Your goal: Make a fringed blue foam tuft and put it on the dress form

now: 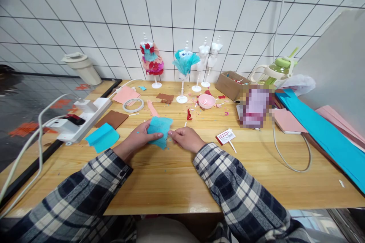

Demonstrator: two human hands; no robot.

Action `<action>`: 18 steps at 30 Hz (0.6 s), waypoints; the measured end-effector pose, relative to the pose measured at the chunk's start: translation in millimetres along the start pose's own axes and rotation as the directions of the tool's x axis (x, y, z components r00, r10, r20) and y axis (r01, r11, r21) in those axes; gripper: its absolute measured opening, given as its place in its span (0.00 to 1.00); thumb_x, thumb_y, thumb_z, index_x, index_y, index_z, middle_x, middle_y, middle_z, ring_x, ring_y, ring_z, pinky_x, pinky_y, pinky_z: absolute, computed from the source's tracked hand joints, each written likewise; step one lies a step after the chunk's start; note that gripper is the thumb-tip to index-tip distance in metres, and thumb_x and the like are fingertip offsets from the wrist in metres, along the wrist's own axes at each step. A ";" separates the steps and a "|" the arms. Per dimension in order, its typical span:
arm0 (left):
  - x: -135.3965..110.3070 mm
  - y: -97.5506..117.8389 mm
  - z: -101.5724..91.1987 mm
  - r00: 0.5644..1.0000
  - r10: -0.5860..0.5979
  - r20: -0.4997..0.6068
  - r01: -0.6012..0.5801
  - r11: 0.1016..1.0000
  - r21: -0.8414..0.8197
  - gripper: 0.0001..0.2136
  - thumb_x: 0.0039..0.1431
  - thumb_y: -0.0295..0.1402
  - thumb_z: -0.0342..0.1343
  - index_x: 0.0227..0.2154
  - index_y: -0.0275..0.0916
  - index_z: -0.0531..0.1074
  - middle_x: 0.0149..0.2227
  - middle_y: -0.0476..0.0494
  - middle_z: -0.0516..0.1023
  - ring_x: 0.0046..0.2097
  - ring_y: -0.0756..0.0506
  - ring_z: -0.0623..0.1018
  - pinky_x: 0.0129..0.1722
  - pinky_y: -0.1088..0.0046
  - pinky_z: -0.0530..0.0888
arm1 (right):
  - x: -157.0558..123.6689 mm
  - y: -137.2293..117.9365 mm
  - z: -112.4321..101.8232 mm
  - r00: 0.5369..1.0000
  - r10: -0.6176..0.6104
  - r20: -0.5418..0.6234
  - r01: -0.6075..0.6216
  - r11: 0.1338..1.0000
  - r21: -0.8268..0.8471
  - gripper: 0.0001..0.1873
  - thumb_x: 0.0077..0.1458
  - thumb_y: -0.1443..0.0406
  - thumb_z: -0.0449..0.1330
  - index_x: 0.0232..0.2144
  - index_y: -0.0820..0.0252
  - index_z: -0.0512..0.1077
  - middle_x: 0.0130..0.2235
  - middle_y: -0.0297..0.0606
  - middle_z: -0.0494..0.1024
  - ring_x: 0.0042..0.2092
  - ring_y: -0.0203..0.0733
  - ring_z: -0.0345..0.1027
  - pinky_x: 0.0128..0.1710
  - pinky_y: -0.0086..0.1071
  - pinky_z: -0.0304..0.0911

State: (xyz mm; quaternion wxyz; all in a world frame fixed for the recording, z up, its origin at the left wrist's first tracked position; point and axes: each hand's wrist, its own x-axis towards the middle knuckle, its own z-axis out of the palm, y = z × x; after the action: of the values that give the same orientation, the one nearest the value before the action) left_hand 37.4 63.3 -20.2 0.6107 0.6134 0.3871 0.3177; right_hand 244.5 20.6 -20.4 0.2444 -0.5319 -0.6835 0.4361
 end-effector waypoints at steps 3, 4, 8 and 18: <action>0.7 0.2 -0.6 1.000 -0.001 -0.010 0.001 1.000 0.012 0.26 0.41 0.40 0.68 0.44 0.34 0.71 0.39 0.39 0.80 0.40 0.41 0.78 0.42 0.62 0.74 | -0.3 -0.8 -0.7 1.000 -0.007 -0.001 0.007 1.000 -0.012 0.30 0.58 0.45 0.48 0.17 0.61 0.65 0.15 0.28 0.60 0.19 0.29 0.52 0.21 0.26 0.47; 0.8 0.5 -0.7 1.000 -0.001 -0.013 0.001 1.000 0.018 0.26 0.41 0.40 0.68 0.44 0.34 0.71 0.39 0.39 0.80 0.40 0.40 0.78 0.42 0.62 0.74 | -0.3 -0.6 -0.9 1.000 -0.007 -0.002 0.007 1.000 -0.013 0.30 0.58 0.45 0.48 0.17 0.61 0.65 0.14 0.28 0.60 0.19 0.29 0.52 0.22 0.26 0.48; 0.3 1.5 -0.9 0.999 0.006 -0.038 -0.006 1.000 0.002 0.27 0.41 0.40 0.67 0.45 0.35 0.70 0.40 0.40 0.80 0.39 0.41 0.78 0.41 0.62 0.74 | 1.1 3.3 0.2 1.000 0.008 -0.014 -0.008 1.000 -0.006 0.31 0.58 0.44 0.47 0.19 0.61 0.67 0.15 0.28 0.61 0.19 0.30 0.54 0.22 0.26 0.49; -1.9 3.3 0.0 0.998 -0.015 -0.066 0.012 0.999 -0.035 0.28 0.41 0.39 0.68 0.46 0.35 0.69 0.45 0.38 0.79 0.41 0.40 0.79 0.42 0.62 0.74 | 3.4 5.2 3.2 0.997 0.053 -0.061 -0.054 0.998 -0.016 0.33 0.58 0.42 0.44 0.22 0.61 0.70 0.16 0.30 0.65 0.20 0.31 0.57 0.23 0.26 0.51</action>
State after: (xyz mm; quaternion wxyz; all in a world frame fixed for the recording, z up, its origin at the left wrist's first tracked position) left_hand 36.8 61.8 -16.7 0.6100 0.5893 0.4059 0.3404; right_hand 243.6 23.0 -26.9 0.2486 -0.5651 -0.6652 0.4199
